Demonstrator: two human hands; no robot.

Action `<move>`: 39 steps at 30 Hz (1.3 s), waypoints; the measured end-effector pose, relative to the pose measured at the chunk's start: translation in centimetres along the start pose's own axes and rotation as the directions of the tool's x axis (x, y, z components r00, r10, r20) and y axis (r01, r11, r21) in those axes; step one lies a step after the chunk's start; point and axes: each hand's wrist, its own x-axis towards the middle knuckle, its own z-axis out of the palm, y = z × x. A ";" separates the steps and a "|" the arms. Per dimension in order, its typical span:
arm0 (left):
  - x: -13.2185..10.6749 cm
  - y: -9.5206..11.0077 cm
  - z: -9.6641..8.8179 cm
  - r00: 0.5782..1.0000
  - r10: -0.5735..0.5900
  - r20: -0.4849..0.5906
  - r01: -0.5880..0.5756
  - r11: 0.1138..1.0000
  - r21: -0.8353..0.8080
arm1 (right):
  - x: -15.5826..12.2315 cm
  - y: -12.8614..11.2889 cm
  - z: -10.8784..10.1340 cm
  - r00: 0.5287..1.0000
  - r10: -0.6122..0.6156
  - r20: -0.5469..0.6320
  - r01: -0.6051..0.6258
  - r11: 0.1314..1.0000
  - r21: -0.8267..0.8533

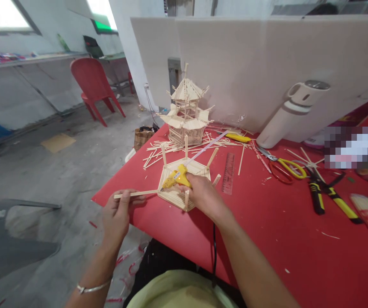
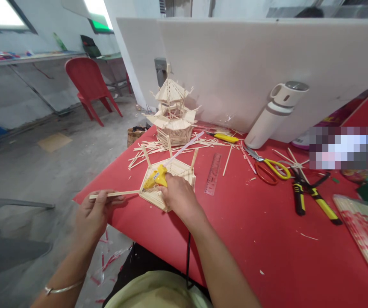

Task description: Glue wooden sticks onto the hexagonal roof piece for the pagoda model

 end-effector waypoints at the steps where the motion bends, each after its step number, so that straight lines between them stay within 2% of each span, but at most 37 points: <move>1: 0.1 0.4 0.0 0.999 0.033 0.025 -0.035 0.997 0.075 | 0.0 -0.1 0.0 1.000 -0.001 -0.014 0.001 1.000 -0.013; 4: 0.6 1.7 0.1 0.983 0.136 0.127 -0.166 0.949 0.270 | -0.1 -0.2 -0.1 0.999 0.001 -0.039 -0.003 0.999 -0.038; 9: 1.8 3.4 0.8 0.924 0.246 0.294 -0.365 0.800 0.477 | -0.4 -0.2 -0.2 0.997 -0.008 -0.077 0.009 1.000 0.005; 17: 2.6 4.7 1.9 0.849 0.271 0.454 -0.508 0.658 0.556 | -0.6 -0.3 -0.6 0.990 -0.016 -0.143 0.020 0.999 0.030; 21: 2.9 5.1 2.5 0.808 0.238 0.540 -0.547 0.643 0.535 | -0.9 -0.7 -0.8 0.989 -0.012 -0.150 0.015 1.000 0.019; 29: 3.1 4.3 2.5 0.870 0.250 0.424 -0.465 0.700 0.542 | -1.5 -1.4 -1.0 0.991 -0.014 -0.131 -0.002 0.993 -0.118; 36: 3.0 4.1 3.0 0.884 0.254 0.393 -0.449 0.696 0.560 | -0.6 -0.7 -0.6 0.990 -0.084 -0.109 0.072 0.991 -0.111; 39: 2.9 3.8 3.0 0.875 0.270 0.402 -0.465 0.700 0.542 | -1.4 -1.0 -1.1 0.986 -0.089 -0.143 0.075 0.992 -0.104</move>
